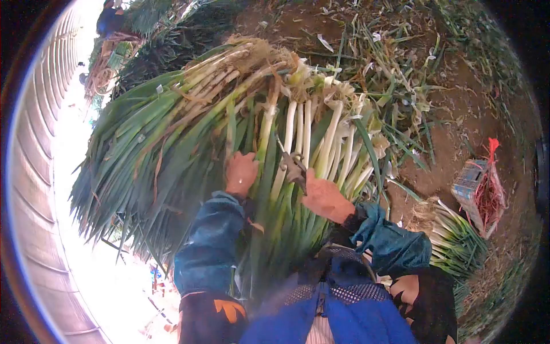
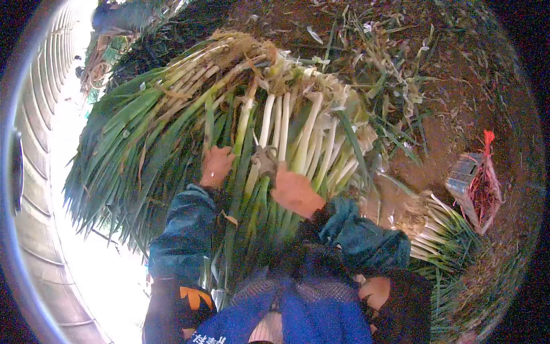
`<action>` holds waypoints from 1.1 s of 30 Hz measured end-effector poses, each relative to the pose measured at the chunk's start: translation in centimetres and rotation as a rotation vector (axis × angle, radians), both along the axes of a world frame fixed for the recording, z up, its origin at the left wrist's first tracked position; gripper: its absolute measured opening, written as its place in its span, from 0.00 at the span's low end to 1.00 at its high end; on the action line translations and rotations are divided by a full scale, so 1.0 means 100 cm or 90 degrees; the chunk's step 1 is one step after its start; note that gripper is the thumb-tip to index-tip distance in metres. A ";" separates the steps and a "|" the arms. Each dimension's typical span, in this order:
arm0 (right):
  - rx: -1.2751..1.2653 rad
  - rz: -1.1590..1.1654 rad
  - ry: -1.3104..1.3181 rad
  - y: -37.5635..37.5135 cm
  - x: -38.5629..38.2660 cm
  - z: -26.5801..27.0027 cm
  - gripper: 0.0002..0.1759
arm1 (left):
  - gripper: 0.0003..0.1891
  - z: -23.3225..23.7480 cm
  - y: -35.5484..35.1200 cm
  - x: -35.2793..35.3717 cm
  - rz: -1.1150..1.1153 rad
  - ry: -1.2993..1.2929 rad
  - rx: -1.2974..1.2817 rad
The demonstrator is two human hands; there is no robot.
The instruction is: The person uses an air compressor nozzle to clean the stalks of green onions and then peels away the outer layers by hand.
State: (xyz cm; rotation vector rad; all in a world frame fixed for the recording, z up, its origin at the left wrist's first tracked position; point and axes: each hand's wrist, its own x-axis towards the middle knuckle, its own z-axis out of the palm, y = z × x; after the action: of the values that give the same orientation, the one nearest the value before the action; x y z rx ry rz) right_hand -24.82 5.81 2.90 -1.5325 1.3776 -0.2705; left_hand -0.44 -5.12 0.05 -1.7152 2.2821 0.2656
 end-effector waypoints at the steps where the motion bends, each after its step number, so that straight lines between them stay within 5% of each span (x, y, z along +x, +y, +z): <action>1: -0.008 -0.011 0.002 -0.004 -0.002 0.000 0.30 | 0.19 -0.001 -0.007 -0.006 -0.029 -0.048 -0.025; 4: 0.001 0.014 -0.013 0.001 -0.008 0.019 0.30 | 0.19 0.014 -0.024 -0.047 0.033 -0.087 -0.080; 7: -0.037 0.006 -0.020 0.006 -0.007 0.020 0.30 | 0.21 0.017 -0.037 -0.054 0.234 0.093 0.063; 15: -0.140 0.004 -0.057 -0.010 -0.003 -0.006 0.30 | 0.18 0.046 -0.006 -0.002 -0.057 0.075 -0.139; 19: -0.108 -0.032 -0.003 -0.019 0.003 0.016 0.19 | 0.17 0.079 0.010 0.003 0.206 0.105 0.121; 22: -0.076 0.022 -0.060 0.006 0.002 0.037 0.20 | 0.17 0.072 0.034 0.016 0.134 0.116 -0.044; 26: -0.044 0.056 -0.027 0.006 0.012 0.045 0.24 | 0.16 0.072 0.049 0.027 0.241 0.132 0.120; 33: -0.091 -0.002 -0.004 -0.022 0.017 0.017 0.32 | 0.19 0.071 0.068 0.036 0.249 0.182 0.135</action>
State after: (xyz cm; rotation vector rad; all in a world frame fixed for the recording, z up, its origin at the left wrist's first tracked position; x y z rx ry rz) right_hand -23.11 3.59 4.59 -1.6462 1.3802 -0.3822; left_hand 3.14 1.66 7.15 -2.1032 1.9803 0.8502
